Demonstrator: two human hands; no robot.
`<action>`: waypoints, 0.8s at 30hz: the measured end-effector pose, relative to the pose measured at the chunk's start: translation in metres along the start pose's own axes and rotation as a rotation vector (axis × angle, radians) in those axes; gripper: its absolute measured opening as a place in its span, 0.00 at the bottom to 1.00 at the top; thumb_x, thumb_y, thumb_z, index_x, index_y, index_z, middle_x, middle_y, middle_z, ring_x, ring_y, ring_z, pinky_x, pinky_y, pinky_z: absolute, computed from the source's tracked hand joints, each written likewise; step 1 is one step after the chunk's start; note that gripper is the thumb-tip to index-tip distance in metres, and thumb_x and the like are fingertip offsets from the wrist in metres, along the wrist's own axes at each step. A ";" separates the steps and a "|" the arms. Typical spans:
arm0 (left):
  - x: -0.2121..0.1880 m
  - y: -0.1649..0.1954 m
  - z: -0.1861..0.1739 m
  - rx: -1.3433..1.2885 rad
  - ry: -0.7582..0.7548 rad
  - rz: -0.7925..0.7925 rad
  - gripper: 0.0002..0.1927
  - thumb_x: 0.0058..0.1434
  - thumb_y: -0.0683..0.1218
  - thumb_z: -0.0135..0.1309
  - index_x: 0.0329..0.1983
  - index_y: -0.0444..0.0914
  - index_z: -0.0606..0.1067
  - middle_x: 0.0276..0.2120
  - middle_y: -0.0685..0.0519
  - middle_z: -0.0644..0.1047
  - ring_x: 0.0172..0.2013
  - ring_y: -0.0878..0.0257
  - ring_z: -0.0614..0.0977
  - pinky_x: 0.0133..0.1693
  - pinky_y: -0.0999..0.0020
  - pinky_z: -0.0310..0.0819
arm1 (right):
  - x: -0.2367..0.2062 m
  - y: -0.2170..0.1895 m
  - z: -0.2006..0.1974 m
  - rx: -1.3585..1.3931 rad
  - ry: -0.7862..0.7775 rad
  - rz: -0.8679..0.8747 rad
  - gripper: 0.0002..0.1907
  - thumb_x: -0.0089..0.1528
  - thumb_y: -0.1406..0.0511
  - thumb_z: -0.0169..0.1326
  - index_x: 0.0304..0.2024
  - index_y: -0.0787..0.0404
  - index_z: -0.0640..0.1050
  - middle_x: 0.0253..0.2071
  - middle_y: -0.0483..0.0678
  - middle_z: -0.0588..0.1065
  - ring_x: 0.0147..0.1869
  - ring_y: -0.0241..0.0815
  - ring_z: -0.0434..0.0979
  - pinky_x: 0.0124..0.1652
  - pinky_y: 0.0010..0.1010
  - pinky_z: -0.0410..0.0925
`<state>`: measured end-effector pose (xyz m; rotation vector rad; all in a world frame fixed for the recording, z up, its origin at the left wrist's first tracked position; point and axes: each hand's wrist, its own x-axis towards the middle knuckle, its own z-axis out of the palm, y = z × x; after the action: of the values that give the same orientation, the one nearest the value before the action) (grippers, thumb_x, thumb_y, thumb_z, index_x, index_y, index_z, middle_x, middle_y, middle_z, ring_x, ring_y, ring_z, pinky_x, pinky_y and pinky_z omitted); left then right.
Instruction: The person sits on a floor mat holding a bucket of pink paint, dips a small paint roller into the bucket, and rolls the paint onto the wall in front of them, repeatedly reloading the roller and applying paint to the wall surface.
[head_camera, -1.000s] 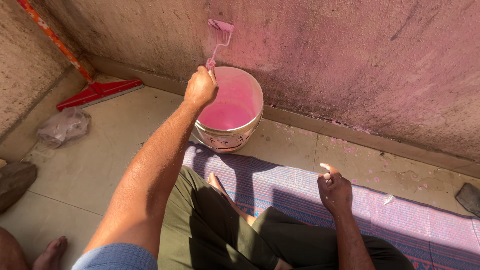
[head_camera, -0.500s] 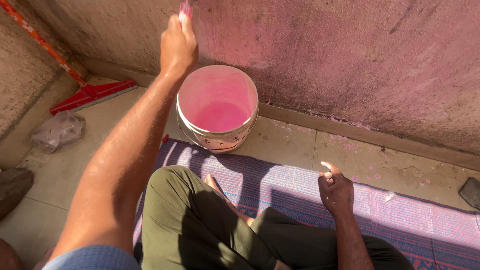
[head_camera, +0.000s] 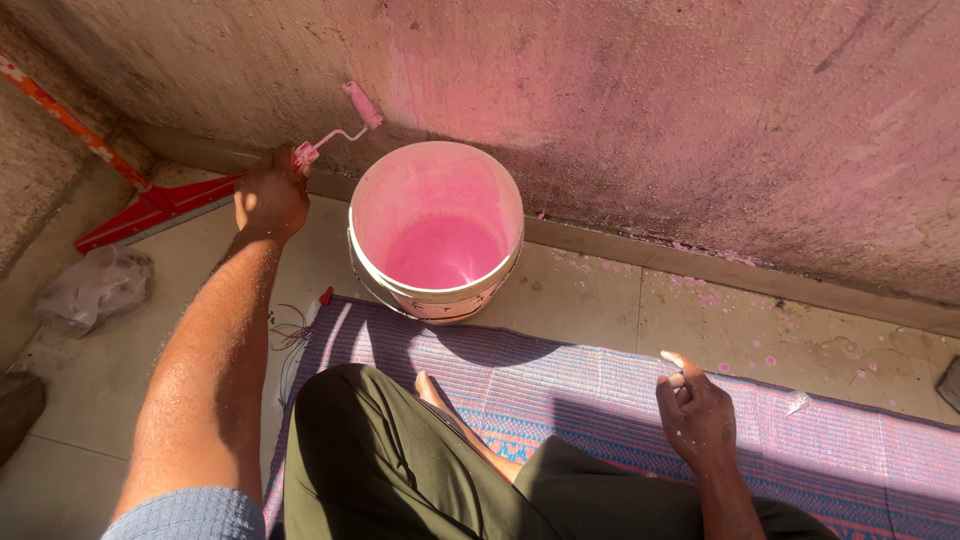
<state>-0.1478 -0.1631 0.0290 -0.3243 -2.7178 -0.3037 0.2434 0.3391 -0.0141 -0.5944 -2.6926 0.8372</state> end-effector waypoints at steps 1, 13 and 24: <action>0.004 -0.001 0.006 -0.026 0.024 0.052 0.15 0.73 0.50 0.51 0.58 0.39 0.69 0.48 0.43 0.77 0.48 0.43 0.80 0.43 0.46 0.74 | -0.001 0.003 0.000 -0.033 0.006 -0.006 0.22 0.61 0.64 0.58 0.57 0.61 0.77 0.22 0.49 0.75 0.23 0.42 0.74 0.29 0.35 0.69; 0.052 0.064 0.016 -0.111 0.133 0.470 0.21 0.67 0.46 0.58 0.62 0.42 0.72 0.44 0.50 0.77 0.46 0.51 0.80 0.45 0.47 0.71 | 0.008 0.001 0.007 -0.068 -0.105 0.084 0.22 0.61 0.63 0.54 0.57 0.65 0.78 0.17 0.49 0.72 0.21 0.41 0.73 0.30 0.35 0.69; 0.033 -0.040 0.015 0.056 0.030 0.222 0.18 0.71 0.49 0.57 0.62 0.43 0.76 0.47 0.48 0.78 0.50 0.48 0.78 0.49 0.44 0.71 | 0.008 0.004 0.007 -0.080 -0.130 0.122 0.22 0.62 0.63 0.54 0.58 0.64 0.78 0.17 0.50 0.72 0.22 0.40 0.72 0.30 0.34 0.69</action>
<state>-0.1928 -0.1910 0.0218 -0.5938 -2.6243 -0.1677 0.2348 0.3420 -0.0213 -0.7538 -2.8425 0.8277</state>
